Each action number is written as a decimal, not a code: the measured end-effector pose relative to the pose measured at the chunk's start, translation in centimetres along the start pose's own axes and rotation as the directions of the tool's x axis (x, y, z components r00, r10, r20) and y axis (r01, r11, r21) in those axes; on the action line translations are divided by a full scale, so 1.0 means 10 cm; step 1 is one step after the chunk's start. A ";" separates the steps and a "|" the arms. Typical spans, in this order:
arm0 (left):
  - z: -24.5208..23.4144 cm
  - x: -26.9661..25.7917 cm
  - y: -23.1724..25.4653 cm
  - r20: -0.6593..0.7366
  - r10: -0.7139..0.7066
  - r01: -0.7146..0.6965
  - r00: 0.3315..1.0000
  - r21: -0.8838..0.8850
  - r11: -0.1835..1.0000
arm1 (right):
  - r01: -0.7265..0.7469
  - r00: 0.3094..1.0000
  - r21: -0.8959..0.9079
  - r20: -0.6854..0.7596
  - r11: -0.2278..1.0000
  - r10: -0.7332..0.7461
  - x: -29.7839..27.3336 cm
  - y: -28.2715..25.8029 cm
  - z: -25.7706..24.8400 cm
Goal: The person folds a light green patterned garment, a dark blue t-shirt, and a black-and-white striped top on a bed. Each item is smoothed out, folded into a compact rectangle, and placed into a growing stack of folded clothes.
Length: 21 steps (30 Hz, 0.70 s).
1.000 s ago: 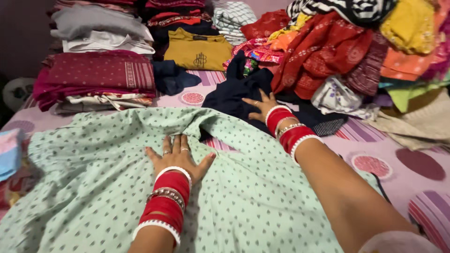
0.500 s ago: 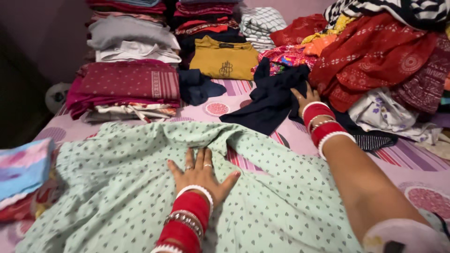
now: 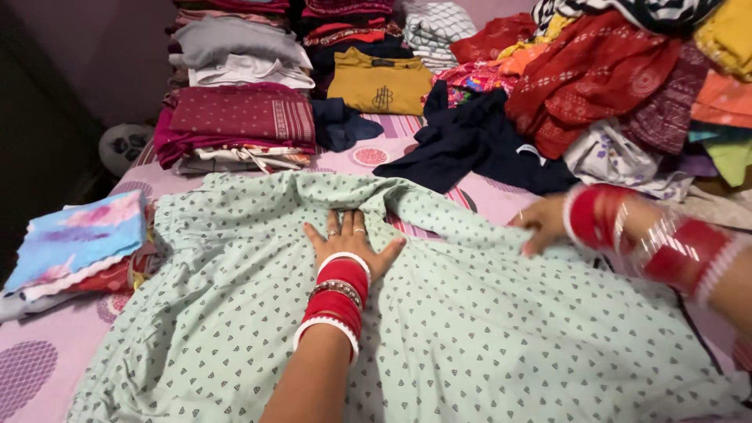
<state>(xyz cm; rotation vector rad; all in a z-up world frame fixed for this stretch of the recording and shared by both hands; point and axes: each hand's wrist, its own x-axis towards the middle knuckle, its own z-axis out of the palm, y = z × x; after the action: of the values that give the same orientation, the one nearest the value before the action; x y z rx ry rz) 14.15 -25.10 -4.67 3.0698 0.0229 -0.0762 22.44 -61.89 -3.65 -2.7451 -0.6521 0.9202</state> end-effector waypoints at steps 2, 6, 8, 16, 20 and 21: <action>0.00 0.00 -0.01 -0.002 -0.006 0.006 1.000 -0.007 1.000 | -0.239 0.969 -0.507 -0.175 0.828 0.173 -0.11 -0.21 -0.67; 0.02 0.02 -0.01 -0.049 0.001 -0.004 0.999 -0.045 0.999 | -0.555 0.299 -0.244 -0.951 0.795 -0.083 -0.37 -0.61 -1.42; 0.03 0.03 -0.01 -0.033 -0.010 0.010 0.999 -0.023 1.000 | -0.412 0.336 -0.143 -0.942 0.900 0.005 -0.26 -0.72 -1.38; 0.08 0.06 -0.03 -0.068 -0.003 0.000 0.998 -0.038 0.999 | -0.083 0.973 -0.003 -0.215 0.997 0.080 -0.35 0.02 0.34; 0.15 0.09 -0.04 -0.078 0.003 -0.007 0.997 -0.052 0.999 | -0.155 0.982 0.233 0.140 0.960 0.124 -0.79 0.55 0.52; 0.17 0.11 -0.06 -0.098 0.005 -0.011 0.995 -0.059 0.998 | -0.121 0.977 0.314 0.204 0.942 0.057 -0.85 0.70 0.50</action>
<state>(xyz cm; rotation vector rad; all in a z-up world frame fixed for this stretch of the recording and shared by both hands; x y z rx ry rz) 15.16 -24.64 -6.46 3.0109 0.0178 0.0746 15.82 -71.88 -5.18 -2.4284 -0.3638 1.2058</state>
